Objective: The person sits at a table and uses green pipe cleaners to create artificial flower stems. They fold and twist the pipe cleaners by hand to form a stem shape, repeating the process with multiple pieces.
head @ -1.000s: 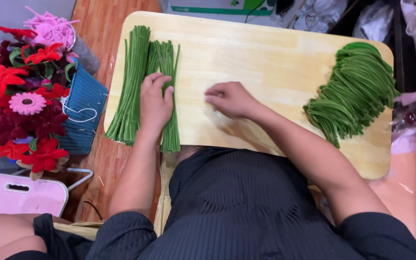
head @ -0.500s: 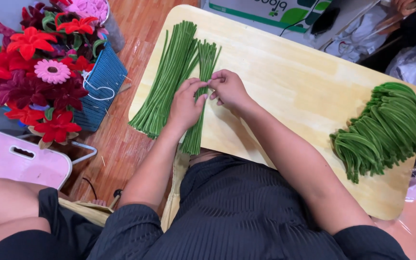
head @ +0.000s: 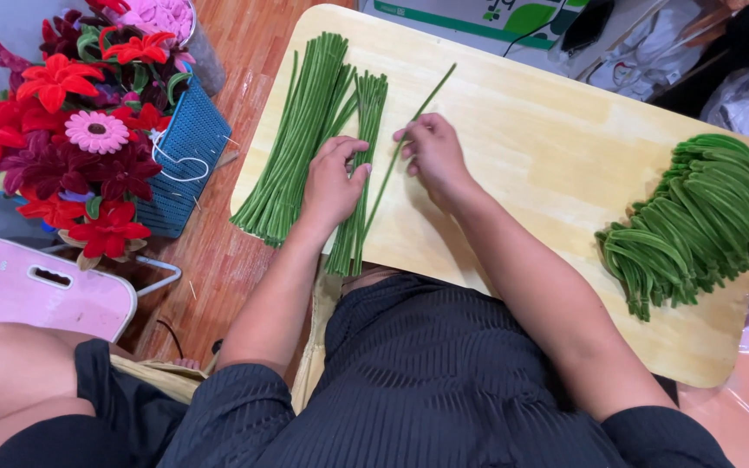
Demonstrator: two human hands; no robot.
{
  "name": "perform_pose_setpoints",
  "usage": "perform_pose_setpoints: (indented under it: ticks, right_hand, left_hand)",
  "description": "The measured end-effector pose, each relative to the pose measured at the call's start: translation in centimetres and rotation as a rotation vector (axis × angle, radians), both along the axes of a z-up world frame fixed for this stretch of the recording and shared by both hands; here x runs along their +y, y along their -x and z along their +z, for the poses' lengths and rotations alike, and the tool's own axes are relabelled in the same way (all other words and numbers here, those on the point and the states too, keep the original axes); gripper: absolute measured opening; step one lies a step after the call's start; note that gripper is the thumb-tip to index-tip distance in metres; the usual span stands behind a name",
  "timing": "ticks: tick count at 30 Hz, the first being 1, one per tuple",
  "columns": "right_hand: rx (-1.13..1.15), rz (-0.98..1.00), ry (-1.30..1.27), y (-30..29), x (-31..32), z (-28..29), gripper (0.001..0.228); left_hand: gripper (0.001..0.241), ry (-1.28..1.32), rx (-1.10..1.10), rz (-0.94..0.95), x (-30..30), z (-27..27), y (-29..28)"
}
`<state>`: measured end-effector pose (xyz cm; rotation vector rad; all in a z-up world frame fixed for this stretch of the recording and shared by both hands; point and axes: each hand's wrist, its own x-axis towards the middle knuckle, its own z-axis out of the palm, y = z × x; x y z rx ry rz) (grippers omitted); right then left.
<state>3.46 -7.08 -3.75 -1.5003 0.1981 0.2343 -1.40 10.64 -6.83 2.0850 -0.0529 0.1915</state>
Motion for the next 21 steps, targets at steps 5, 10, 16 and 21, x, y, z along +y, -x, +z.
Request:
perform_pose_setpoints:
  ticks: [5, 10, 16, 21]
  right_hand:
    - [-0.137, -0.126, -0.175, -0.2, -5.8, 0.6, 0.019]
    - [-0.139, -0.097, -0.433, 1.5, -12.6, 3.6, 0.015]
    - [-0.197, 0.035, -0.723, 4.8, -16.0, 2.0, 0.03]
    - [-0.201, 0.075, -0.66, 7.2, -15.9, -0.6, 0.024]
  left_hand:
    - [0.032, -0.232, -0.083, -0.018, -0.2, 0.9, 0.0]
    - [0.043, -0.547, -0.311, -0.02, -3.8, 3.4, 0.3]
    - [0.046, 0.529, 0.198, -0.461, -13.6, 3.2, -1.5]
    - [0.035, 1.252, 0.465, -0.316, -19.8, 7.7, -1.2]
